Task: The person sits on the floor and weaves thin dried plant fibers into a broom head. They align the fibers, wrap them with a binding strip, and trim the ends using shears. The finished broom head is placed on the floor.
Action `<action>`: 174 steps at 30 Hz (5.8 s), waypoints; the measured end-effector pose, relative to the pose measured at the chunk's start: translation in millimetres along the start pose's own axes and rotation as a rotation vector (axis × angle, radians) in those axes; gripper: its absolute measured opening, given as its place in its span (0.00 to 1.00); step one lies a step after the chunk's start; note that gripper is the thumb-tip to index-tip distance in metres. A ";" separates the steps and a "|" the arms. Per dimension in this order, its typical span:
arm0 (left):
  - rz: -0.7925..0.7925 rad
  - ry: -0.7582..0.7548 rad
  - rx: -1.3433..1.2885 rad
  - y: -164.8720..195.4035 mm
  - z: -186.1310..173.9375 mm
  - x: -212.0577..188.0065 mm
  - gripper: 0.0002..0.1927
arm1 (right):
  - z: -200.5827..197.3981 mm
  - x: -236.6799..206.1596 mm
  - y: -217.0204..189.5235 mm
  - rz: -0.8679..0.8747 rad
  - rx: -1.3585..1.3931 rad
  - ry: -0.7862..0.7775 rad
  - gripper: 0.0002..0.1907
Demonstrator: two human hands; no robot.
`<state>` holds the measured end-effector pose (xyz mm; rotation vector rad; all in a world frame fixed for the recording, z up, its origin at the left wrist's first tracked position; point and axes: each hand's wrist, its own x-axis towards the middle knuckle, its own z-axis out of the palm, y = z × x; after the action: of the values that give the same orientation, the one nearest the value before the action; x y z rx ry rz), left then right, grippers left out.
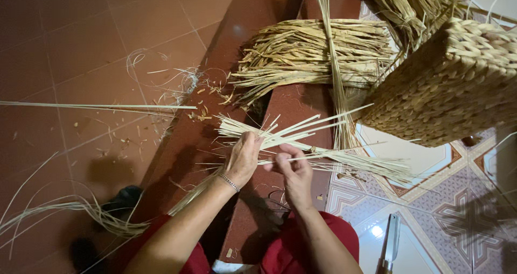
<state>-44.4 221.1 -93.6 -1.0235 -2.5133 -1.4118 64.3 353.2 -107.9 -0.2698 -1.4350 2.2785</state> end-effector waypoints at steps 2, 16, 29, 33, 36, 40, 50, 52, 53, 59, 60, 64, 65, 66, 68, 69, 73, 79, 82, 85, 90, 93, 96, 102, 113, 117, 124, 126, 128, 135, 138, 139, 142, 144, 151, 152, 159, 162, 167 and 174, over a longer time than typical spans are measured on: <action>-0.154 -0.091 -0.092 11.3 -2.6 -2.1 0.08 | 2.5 3.2 7.5 0.089 0.067 0.005 0.12; -0.146 -0.039 -0.286 4.4 9.0 -13.8 0.02 | -10.0 5.3 21.7 0.058 0.083 0.013 0.05; -0.355 -0.069 -0.416 17.1 11.1 -11.3 0.08 | -0.4 1.7 4.5 0.096 0.115 -0.055 0.21; -0.019 0.055 -0.170 10.8 18.6 -13.8 0.06 | -4.4 2.5 9.8 0.083 0.087 -0.082 0.26; -0.162 -0.014 -0.269 6.9 24.0 -20.3 0.04 | -7.9 4.2 15.9 0.083 0.073 -0.039 0.21; -0.102 -0.059 -0.144 5.4 26.2 -22.8 0.02 | -13.0 3.2 18.3 0.087 0.031 0.013 0.17; 0.034 0.004 -0.060 4.7 15.5 -22.9 0.03 | -21.5 7.1 21.2 -0.004 0.103 0.137 0.14; 0.018 0.013 -0.061 3.6 16.3 -22.1 0.04 | -22.7 7.6 20.4 -0.003 0.111 0.139 0.14; 0.016 0.024 -0.057 2.8 16.6 -21.4 0.03 | -22.6 6.9 19.6 0.010 0.109 0.127 0.15; 0.036 0.077 -0.035 -1.9 16.0 -18.8 0.04 | -15.8 -2.5 10.3 0.049 0.110 0.097 0.15; 0.039 0.083 -0.044 -1.8 16.3 -19.2 0.04 | -13.8 -4.2 9.7 0.027 0.099 0.086 0.15; -0.040 0.031 -0.058 0.3 19.2 -21.3 0.03 | -10.7 -5.0 8.0 -0.035 0.021 0.071 0.13; -0.030 0.034 -0.061 0.9 19.8 -21.5 0.04 | -10.8 -5.1 7.8 -0.061 0.014 0.063 0.13; -0.020 0.037 -0.063 1.5 20.3 -21.5 0.04 | -11.3 -5.0 7.5 -0.089 0.007 0.055 0.12; -0.018 0.040 -0.081 2.1 20.6 -21.2 0.05 | -12.6 -6.3 7.3 -0.130 0.003 0.022 0.12; -0.027 0.039 -0.098 2.3 20.3 -20.9 0.05 | -13.4 -8.0 7.2 -0.143 0.006 -0.002 0.12; -0.008 0.055 -0.093 4.1 16.6 -19.2 0.06 | -16.9 -11.4 9.8 -0.157 -0.029 -0.028 0.10; -0.074 0.011 -0.181 20.4 9.3 -15.4 0.08 | -19.6 -0.7 21.2 0.048 -0.117 0.017 0.11; -0.567 -0.122 -0.468 29.9 9.0 -14.6 0.09 | -10.8 -4.6 29.9 0.087 -0.071 -0.090 0.11; -0.126 0.007 -0.295 30.9 7.9 -14.5 0.09 | -5.0 -6.1 35.2 0.129 0.005 -0.045 0.12; -0.038 0.092 -0.248 25.3 13.3 -16.8 0.07 | -2.1 -7.6 39.3 0.079 -0.031 -0.039 0.13; -0.072 0.100 -0.372 26.1 19.0 -17.2 0.10 | -0.9 -10.3 41.2 0.032 -0.069 -0.012 0.14; -0.080 0.101 -0.389 29.4 21.0 -16.6 0.09 | -1.4 -11.9 42.2 -0.067 -0.121 -0.008 0.15; -0.086 0.043 -0.329 31.0 18.6 -24.3 0.08 | -4.8 -12.9 46.6 -0.148 -0.248 -0.003 0.10; -0.084 0.072 -0.250 15.2 29.2 -29.4 0.08 | -3.6 -13.2 43.3 -0.066 -0.256 -0.020 0.12; -0.030 0.048 -0.281 14.6 26.7 -27.3 0.09 | -9.0 -8.5 48.7 -0.027 -0.179 -0.030 0.13; -0.130 0.048 -0.326 10.3 31.6 -28.1 0.08 | -11.6 -9.0 59.4 -0.062 -0.249 0.019 0.12; -0.116 0.040 -0.307 7.0 31.4 -29.1 0.08 | -10.8 -7.4 55.5 -0.041 -0.224 0.049 0.11; -0.149 -0.025 -0.248 2.8 28.4 -29.5 0.07 | -11.7 -4.7 47.2 -0.032 -0.156 0.046 0.09; -0.202 -0.255 -0.207 -14.3 10.7 -29.0 0.05 | -20.0 8.2 17.8 0.010 -0.007 0.153 0.06; -0.082 -0.206 -0.186 -17.0 14.4 -30.4 0.05 | -18.9 8.9 16.0 0.007 0.033 0.170 0.07; -0.045 -0.189 -0.184 -17.5 16.1 -30.8 0.04 | -18.5 9.1 15.9 0.001 0.047 0.165 0.07; 0.014 -0.174 -0.186 -18.0 19.1 -32.0 0.03 | -18.5 9.6 15.1 0.002 0.062 0.187 0.06; 0.023 -0.144 -0.173 -17.1 18.5 -31.3 0.04 | -18.6 8.8 14.1 0.043 0.055 0.157 0.07; -0.497 -0.297 -0.517 -0.4 9.7 -22.6 0.12 | -4.3 -3.2 28.6 0.076 0.089 -0.008 0.11; -0.485 -0.281 -0.502 3.0 8.5 -21.9 0.12 | -3.5 -5.1 31.9 0.080 0.087 -0.022 0.10; -0.527 -0.366 -0.349 20.1 1.8 -18.9 0.11 | -12.0 -3.8 45.6 0.062 -0.031 0.009 0.09; -0.429 -0.374 -0.395 21.4 -0.3 -16.5 0.13 | -15.4 -0.5 43.1 0.059 0.004 0.009 0.09; -0.334 -0.369 -0.423 16.0 -0.8 -16.8 0.11 | -18.3 3.4 34.1 0.035 0.083 -0.006 0.06; -0.286 -0.319 -0.543 -2.9 9.8 -22.0 0.09 | -24.7 1.8 39.0 0.016 0.056 0.006 0.04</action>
<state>-26.7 216.5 -109.6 -1.0582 -2.6323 -2.2688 62.3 359.6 -153.6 -0.2722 -1.3686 2.3248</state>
